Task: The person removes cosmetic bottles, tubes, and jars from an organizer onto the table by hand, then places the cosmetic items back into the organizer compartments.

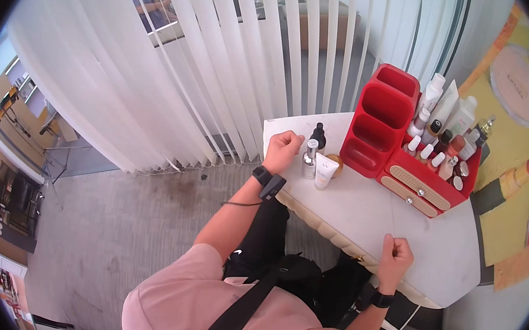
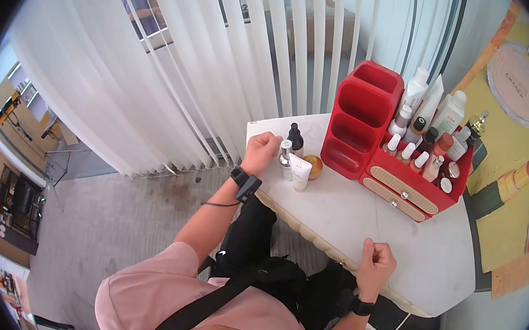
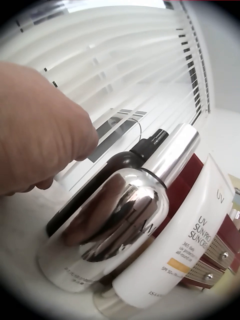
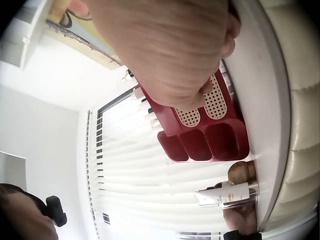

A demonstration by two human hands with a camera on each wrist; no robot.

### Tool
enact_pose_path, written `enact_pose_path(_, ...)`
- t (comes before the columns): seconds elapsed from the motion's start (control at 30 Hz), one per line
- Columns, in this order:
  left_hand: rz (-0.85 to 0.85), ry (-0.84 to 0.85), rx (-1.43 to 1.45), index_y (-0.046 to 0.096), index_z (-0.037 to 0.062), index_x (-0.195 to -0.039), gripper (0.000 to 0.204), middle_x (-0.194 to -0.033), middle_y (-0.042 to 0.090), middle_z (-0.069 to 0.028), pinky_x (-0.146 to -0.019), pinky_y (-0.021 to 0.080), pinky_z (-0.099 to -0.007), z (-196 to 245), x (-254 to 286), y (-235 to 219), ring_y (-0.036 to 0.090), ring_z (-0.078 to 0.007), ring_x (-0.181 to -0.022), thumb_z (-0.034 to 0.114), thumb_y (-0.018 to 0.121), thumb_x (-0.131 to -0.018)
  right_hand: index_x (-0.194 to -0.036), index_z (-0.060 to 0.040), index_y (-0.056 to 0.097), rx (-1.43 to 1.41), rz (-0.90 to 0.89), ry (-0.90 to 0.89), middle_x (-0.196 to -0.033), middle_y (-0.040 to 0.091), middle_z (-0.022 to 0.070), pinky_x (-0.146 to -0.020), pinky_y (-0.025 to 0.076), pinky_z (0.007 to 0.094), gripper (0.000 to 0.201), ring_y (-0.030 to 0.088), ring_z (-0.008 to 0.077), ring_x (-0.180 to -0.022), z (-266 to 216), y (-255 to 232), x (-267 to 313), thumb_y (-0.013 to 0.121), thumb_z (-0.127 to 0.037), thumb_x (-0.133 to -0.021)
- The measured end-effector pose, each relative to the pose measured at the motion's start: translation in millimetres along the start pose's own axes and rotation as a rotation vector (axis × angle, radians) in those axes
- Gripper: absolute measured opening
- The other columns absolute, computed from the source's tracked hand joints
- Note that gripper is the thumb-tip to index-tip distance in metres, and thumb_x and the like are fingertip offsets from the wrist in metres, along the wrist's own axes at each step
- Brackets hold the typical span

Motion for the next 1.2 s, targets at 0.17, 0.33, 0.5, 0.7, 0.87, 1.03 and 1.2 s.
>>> enact_pose_path(0.17,-0.030,0.011,-0.073,0.060,0.0067,-0.070,0.036,-0.065,0.058,0.0040,-0.057,0.040,-0.0253,3.5,-2.9,0.6,0.048,-0.0044,-0.061,0.020,0.070,-0.101,-0.074,-0.0035,0.055,0.040,0.003,-0.036,-0.061,0.045,-0.0057,-0.053,0.031,0.0266,0.036,0.037,0.0043,-0.060,-1.9,0.2,1.0,0.076,-0.018,-0.099)
enact_pose_path(0.33,0.020,-0.061,-0.064,0.058,0.0097,-0.068,0.037,-0.065,0.057,0.0044,-0.056,0.037,-0.0257,20.8,8.5,-1.6,0.045,-0.0045,-0.061,0.019,0.068,-0.103,-0.073,-0.0035,0.054,0.045,0.021,-0.018,-0.060,0.044,-0.0057,-0.054,0.031,0.0268,0.037,0.036,0.0044,-0.060,-6.4,-1.1,1.4,0.075,-0.018,-0.099)
enact_pose_path(0.5,0.026,-0.068,-0.032,0.059,0.0097,-0.069,0.036,-0.065,0.057,0.0048,-0.056,0.036,-0.0255,19.4,13.5,-7.7,0.045,-0.0044,-0.061,0.019,0.069,-0.102,-0.072,-0.0033,0.054,0.028,0.002,-0.034,-0.060,0.044,-0.0061,-0.054,0.029,0.0268,0.037,0.036,0.0041,-0.061,-2.2,2.3,1.1,0.075,-0.017,-0.099)
enact_pose_path(0.7,0.019,0.003,-0.038,0.060,0.0070,-0.071,0.036,-0.065,0.058,0.0043,-0.057,0.039,-0.0248,6.4,16.3,-11.9,0.048,-0.0035,-0.061,0.021,0.070,-0.102,-0.071,-0.0041,0.054,0.083,0.024,-0.043,-0.060,0.044,-0.0062,-0.054,0.029,0.0267,0.038,0.035,0.0041,-0.060,0.9,3.1,2.4,0.076,-0.018,-0.099)
enact_pose_path(0.87,0.022,0.038,0.011,0.059,0.0071,-0.071,0.036,-0.065,0.058,0.0045,-0.058,0.039,-0.0245,8.3,17.1,-16.7,0.047,-0.0032,-0.061,0.020,0.069,-0.103,-0.072,-0.0050,0.052,0.102,0.024,-0.051,-0.061,0.043,-0.0070,-0.054,0.029,0.0260,0.039,0.035,0.0034,-0.060,0.5,4.8,2.7,0.074,-0.018,-0.101)
enact_pose_path(1.03,0.036,0.027,0.070,0.058,0.0077,-0.070,0.036,-0.066,0.057,0.0047,-0.059,0.039,-0.0244,12.4,20.2,-14.5,0.046,-0.0030,-0.062,0.016,0.068,-0.103,-0.072,-0.0059,0.050,0.151,0.016,-0.065,-0.063,0.043,-0.0080,-0.055,0.029,0.0251,0.039,0.035,0.0027,-0.061,-7.8,3.4,4.4,0.073,-0.016,-0.102)
enact_pose_path(1.2,0.025,0.012,0.111,0.058,0.0079,-0.070,0.035,-0.066,0.057,0.0049,-0.059,0.039,-0.0243,14.4,21.8,-13.8,0.047,-0.0032,-0.062,0.016,0.068,-0.103,-0.071,-0.0037,0.052,0.127,0.046,-0.060,-0.060,0.041,-0.0062,-0.054,0.028,0.0276,0.039,0.034,0.0048,-0.060,-6.3,2.9,3.9,0.075,-0.018,-0.099)
Point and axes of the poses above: each hand's wrist, its own x-axis away from the middle knuckle, its own y-axis out of the palm, z = x × y, the point moved 8 cm from there along -x, towards the middle knuckle
